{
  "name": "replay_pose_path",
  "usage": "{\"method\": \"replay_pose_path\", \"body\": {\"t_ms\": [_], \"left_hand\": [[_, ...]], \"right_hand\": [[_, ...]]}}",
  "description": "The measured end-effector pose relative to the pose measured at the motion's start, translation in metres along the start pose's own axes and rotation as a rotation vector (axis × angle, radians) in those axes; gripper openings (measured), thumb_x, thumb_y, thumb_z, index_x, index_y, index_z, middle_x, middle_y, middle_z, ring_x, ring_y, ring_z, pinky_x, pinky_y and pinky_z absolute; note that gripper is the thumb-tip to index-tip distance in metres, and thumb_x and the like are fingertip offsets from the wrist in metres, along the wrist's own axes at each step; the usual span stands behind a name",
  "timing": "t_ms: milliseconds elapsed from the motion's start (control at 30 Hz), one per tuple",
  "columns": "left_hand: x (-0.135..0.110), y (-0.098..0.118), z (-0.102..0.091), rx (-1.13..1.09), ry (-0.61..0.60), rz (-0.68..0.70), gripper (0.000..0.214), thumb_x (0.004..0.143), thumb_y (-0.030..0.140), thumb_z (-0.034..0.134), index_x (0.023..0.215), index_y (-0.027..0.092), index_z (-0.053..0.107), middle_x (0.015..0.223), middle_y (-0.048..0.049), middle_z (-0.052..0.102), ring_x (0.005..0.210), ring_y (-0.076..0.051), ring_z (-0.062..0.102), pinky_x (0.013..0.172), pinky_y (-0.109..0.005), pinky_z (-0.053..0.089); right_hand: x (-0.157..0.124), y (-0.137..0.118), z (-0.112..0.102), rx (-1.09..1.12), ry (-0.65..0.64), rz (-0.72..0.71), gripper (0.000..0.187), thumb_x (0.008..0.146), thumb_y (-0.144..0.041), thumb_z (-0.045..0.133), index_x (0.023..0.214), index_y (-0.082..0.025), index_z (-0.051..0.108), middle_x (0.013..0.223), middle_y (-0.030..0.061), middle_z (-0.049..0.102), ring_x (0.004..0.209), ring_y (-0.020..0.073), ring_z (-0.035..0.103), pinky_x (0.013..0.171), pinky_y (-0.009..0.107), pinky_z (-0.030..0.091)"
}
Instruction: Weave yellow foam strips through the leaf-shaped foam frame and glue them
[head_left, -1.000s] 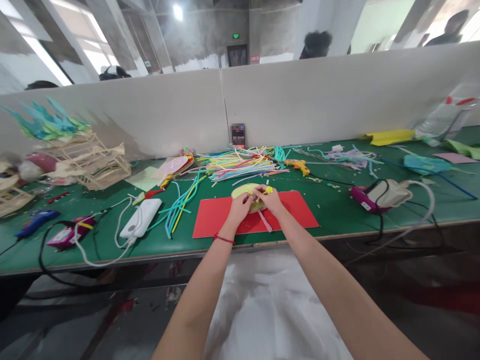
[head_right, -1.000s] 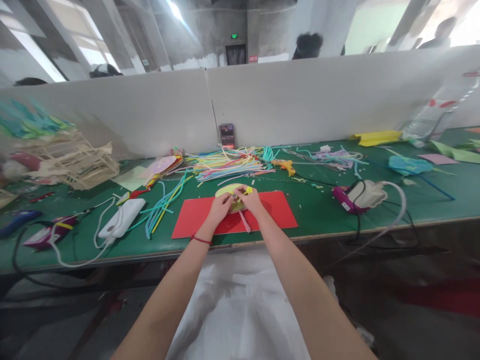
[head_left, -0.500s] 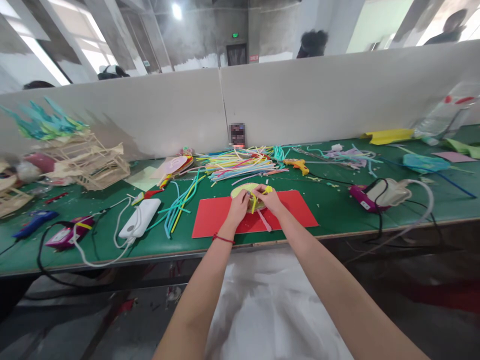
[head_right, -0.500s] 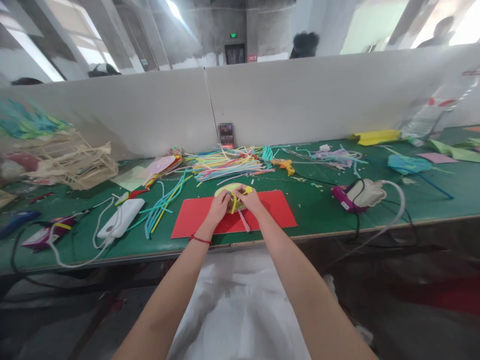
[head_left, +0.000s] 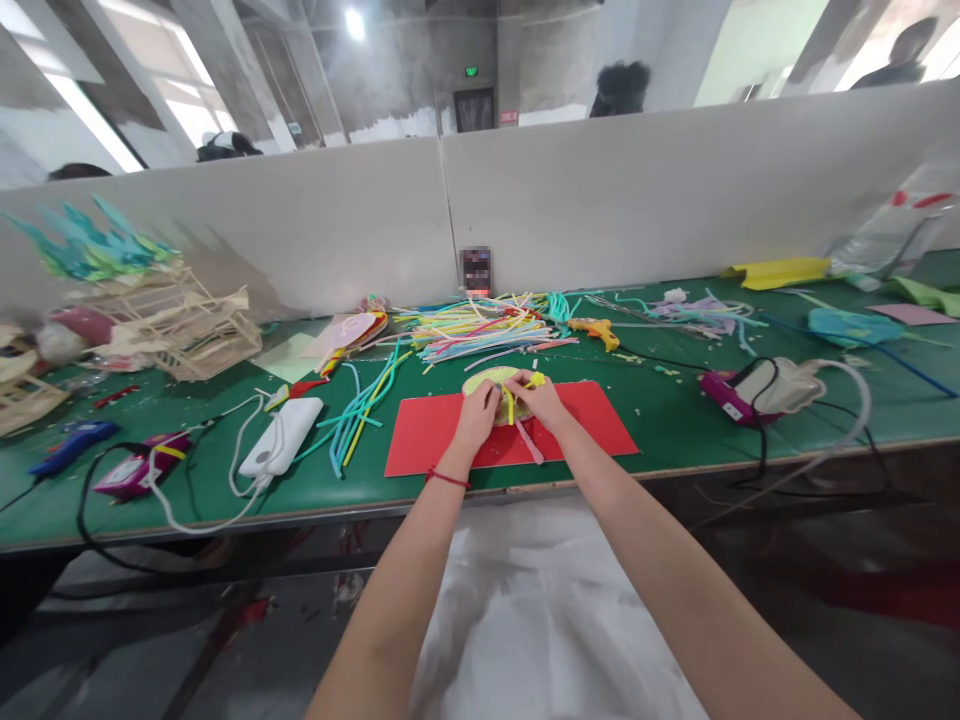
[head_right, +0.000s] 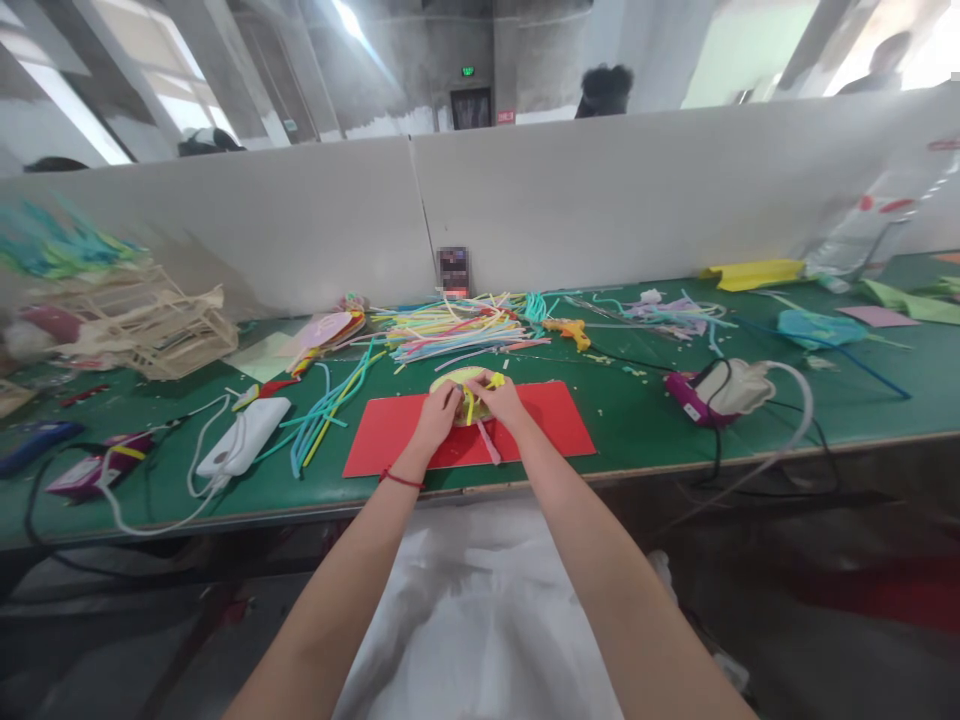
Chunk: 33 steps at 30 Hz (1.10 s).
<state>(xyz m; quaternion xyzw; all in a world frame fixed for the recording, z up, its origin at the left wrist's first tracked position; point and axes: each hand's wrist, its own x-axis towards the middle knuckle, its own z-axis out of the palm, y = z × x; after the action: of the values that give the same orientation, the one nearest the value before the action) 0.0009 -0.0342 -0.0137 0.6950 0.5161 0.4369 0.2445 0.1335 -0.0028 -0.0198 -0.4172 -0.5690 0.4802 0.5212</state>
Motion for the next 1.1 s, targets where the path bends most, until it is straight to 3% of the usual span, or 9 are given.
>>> {"method": "replay_pose_path", "body": {"t_ms": [167,500,833,1100], "left_hand": [[0.0009,-0.0012,-0.0003,0.04,0.051,0.008,0.015,0.083,0.019,0.04,0.069,0.018,0.044,0.065,0.0009,0.048,0.06,-0.011,0.044,0.056,-0.021,0.033],[0.0,0.0015,-0.0017,0.013,0.035,-0.033,0.019,0.083,0.02,0.039,0.064,0.018,0.041,0.059,0.0018,0.045,0.056,-0.01,0.042,0.054,-0.022,0.032],[0.0013,-0.0002,-0.0009,-0.223,-0.02,-0.149,0.021,0.081,0.019,0.04,0.06,0.018,0.036,0.053,0.005,0.037,0.048,-0.007,0.035,0.046,-0.02,0.029],[0.0013,0.0003,-0.0032,-0.465,-0.094,-0.173,0.032,0.079,0.039,0.046,0.058,0.018,0.034,0.051,0.0062,0.032,0.044,-0.005,0.033,0.043,-0.018,0.033]], "right_hand": [[-0.0001,-0.0008,0.0011,0.067,0.017,0.063,0.038,0.06,-0.053,0.062,0.067,-0.016,0.059,0.065,0.0014,0.059,0.052,0.0107,0.05,0.047,0.024,0.04],[0.0014,0.0036,-0.0004,0.008,-0.061,-0.032,0.027,0.059,-0.04,0.068,0.067,-0.016,0.059,0.066,0.0008,0.059,0.063,0.0125,0.053,0.06,0.025,0.043],[-0.001,-0.0026,-0.0011,-0.026,-0.089,-0.004,0.029,0.058,-0.042,0.068,0.067,-0.015,0.059,0.066,0.0013,0.06,0.062,0.0131,0.052,0.06,0.026,0.042],[-0.0016,-0.0031,-0.0023,0.005,-0.11,0.006,0.03,0.057,-0.042,0.068,0.067,-0.015,0.06,0.065,0.0004,0.059,0.061,0.0121,0.051,0.059,0.025,0.041]]}}
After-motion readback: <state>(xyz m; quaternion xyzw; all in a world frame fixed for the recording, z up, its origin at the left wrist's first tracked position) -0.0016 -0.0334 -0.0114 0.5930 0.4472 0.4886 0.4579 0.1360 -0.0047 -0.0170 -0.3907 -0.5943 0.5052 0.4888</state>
